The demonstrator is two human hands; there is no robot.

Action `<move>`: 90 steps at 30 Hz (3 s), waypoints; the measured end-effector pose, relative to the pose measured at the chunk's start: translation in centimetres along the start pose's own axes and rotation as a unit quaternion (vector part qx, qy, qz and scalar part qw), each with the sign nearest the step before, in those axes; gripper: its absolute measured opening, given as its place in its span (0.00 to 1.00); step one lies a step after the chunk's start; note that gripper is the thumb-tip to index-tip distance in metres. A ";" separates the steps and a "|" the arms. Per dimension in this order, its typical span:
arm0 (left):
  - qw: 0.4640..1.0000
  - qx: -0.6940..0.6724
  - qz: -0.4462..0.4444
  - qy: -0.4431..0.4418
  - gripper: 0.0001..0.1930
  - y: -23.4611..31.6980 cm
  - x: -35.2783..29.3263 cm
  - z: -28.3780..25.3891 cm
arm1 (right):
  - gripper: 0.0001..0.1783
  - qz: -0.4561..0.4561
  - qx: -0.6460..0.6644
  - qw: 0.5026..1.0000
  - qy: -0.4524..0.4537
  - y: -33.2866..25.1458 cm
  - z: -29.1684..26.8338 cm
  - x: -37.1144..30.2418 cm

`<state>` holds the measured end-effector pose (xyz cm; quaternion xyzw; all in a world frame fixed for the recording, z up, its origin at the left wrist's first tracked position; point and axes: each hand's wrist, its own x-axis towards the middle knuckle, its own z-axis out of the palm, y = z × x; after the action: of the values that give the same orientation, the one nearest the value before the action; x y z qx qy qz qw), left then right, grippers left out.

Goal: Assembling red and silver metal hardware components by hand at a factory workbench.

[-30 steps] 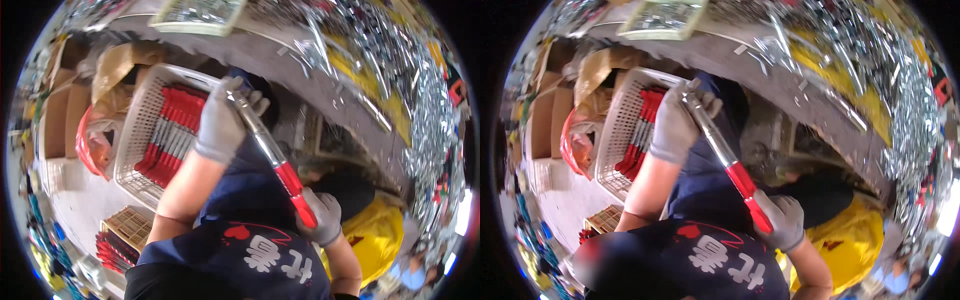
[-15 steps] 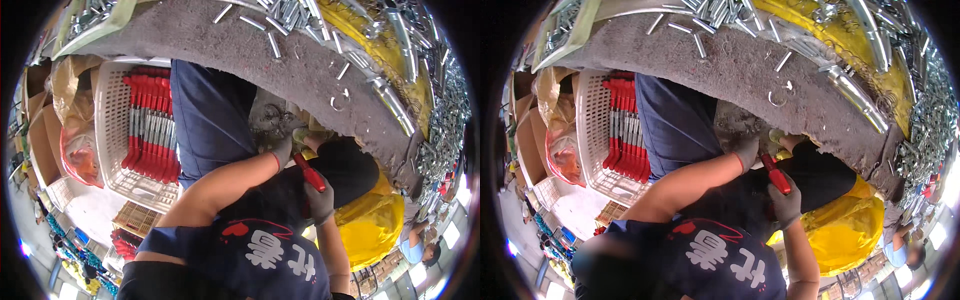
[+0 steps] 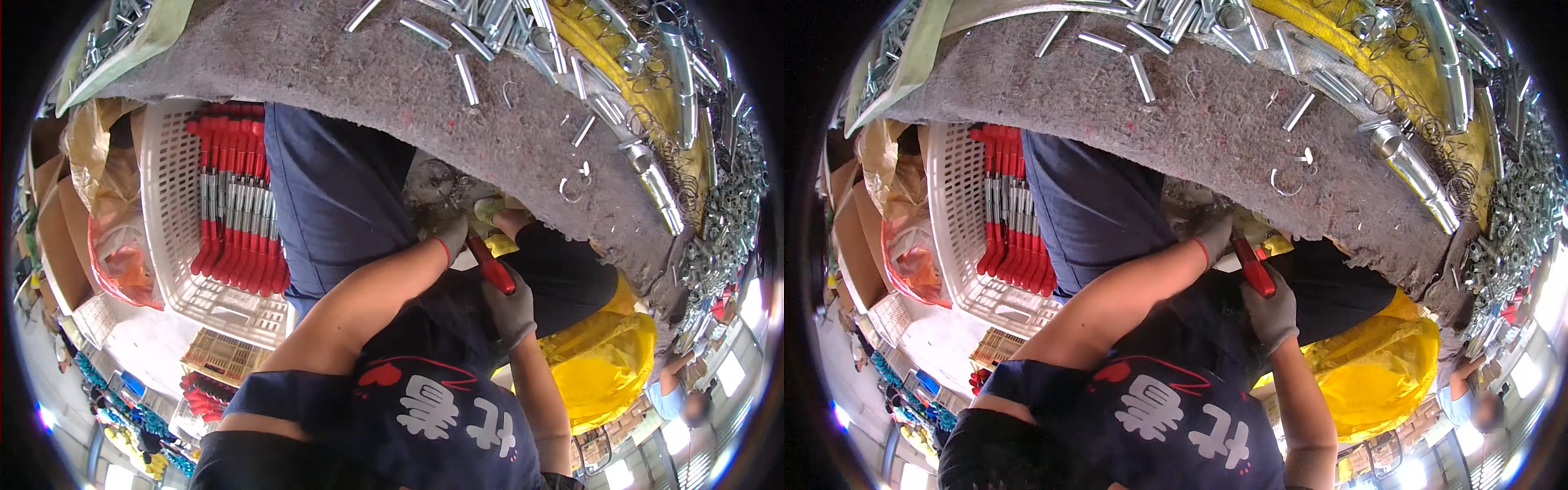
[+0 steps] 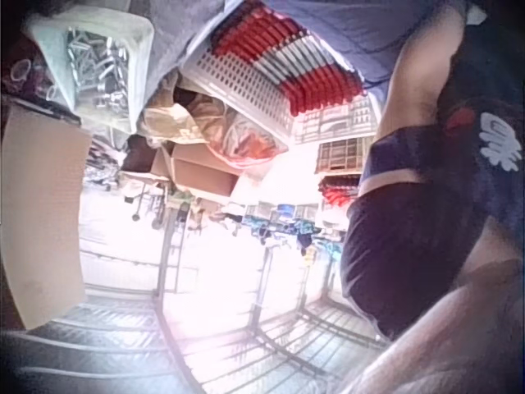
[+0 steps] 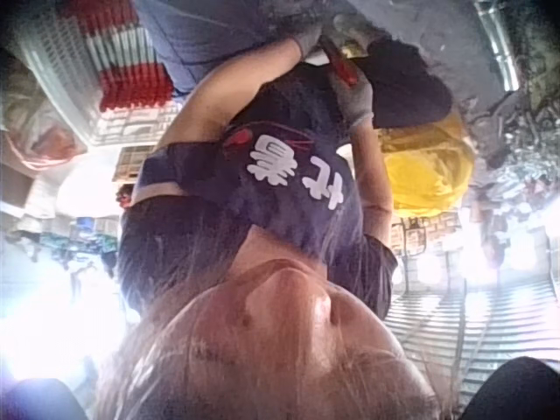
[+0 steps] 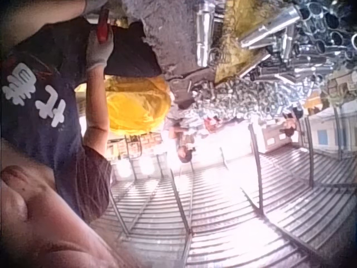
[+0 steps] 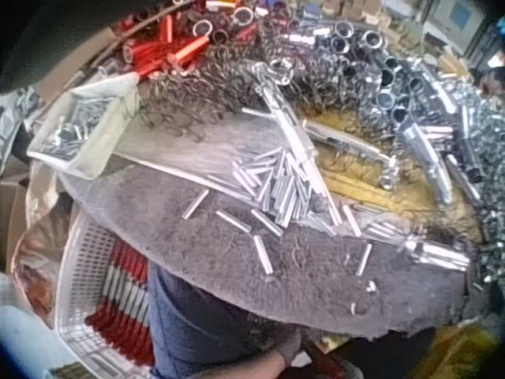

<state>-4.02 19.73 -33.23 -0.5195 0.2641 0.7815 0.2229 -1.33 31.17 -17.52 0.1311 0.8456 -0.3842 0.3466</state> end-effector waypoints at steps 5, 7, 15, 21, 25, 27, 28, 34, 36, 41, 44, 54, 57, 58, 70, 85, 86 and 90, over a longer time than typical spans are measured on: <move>0.994 0.006 0.099 -0.040 0.18 0.9 -0.1 -0.5 | 0.21 -0.044 -0.151 0.986 -0.053 -4.1 0.2 3.0; 0.999 0.013 -0.046 -0.004 0.21 5.5 -5.8 2.8 | 0.24 -0.029 -0.312 0.947 -0.072 -5.6 0.3 5.0; 0.711 0.559 0.426 -0.011 0.14 2.8 -8.6 2.6 | 0.21 -0.324 -0.461 0.821 -0.092 -0.4 3.8 4.7; 0.697 0.670 0.253 -0.042 0.16 4.3 -8.4 3.3 | 0.19 -0.084 -0.218 0.958 -0.163 -1.5 3.0 5.2; 0.582 0.718 0.379 -0.047 0.13 2.3 -7.3 0.9 | 0.19 -0.293 -0.230 0.927 -0.042 0.6 4.5 5.1; 0.496 0.816 0.234 -0.181 0.14 3.3 -5.8 2.0 | 0.20 -0.064 -0.228 0.961 -0.141 -2.8 2.9 5.6; 0.498 0.816 0.237 -0.171 0.14 2.8 -5.3 1.5 | 0.22 -0.119 -0.275 0.947 -0.115 -1.0 4.0 6.1; 0.822 0.395 0.401 -0.088 0.16 4.4 -8.5 1.7 | 0.22 -0.087 0.066 0.990 -0.089 1.0 2.7 3.7; 0.710 0.383 0.550 -0.217 0.20 4.3 -11.3 -2.2 | 0.21 -0.029 0.168 0.970 -0.175 -8.4 -2.1 -2.0; 0.764 0.314 0.545 -0.145 0.31 12.7 -23.5 -5.8 | 0.12 -0.406 -0.056 0.908 -0.091 -21.8 -6.0 -5.6; 0.788 0.143 0.599 0.004 0.31 17.2 -27.0 -10.4 | 0.10 -0.526 -0.257 0.772 0.246 -27.5 -4.6 0.0; 0.724 0.354 0.450 0.385 0.18 18.3 -1.5 -38.7 | 0.16 -0.499 -0.265 0.783 0.260 -26.8 -1.6 6.0; 0.683 0.482 0.402 0.374 0.21 16.5 1.9 -36.0 | 0.17 -0.485 -0.290 0.782 0.265 -26.5 -2.8 6.0; 0.647 0.529 0.380 0.397 0.20 16.6 2.0 -35.5 | 0.17 -0.503 -0.318 0.759 0.264 -26.6 -3.2 6.0; 0.606 0.692 0.222 0.322 0.55 12.2 -2.1 -37.4 | 0.17 -0.494 -0.355 0.741 0.286 -26.6 -3.4 6.3; 0.624 0.658 0.167 0.387 0.50 12.6 0.2 -35.2 | 0.16 -0.451 -0.250 0.814 0.267 -26.3 -4.0 7.3; 0.659 0.619 0.192 0.382 0.50 13.4 0.2 -34.5 | 0.16 -0.437 -0.185 0.847 0.241 -26.5 -4.3 7.5; 0.714 0.433 0.371 0.406 0.34 17.2 1.7 -34.7 | 0.20 -0.466 -0.399 0.728 0.305 -26.2 -4.7 8.3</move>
<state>8.77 -15.54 -42.78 -0.4939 0.8103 0.3151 -0.0133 -22.41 16.73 -6.39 -0.3199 0.9360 -0.0641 -0.1322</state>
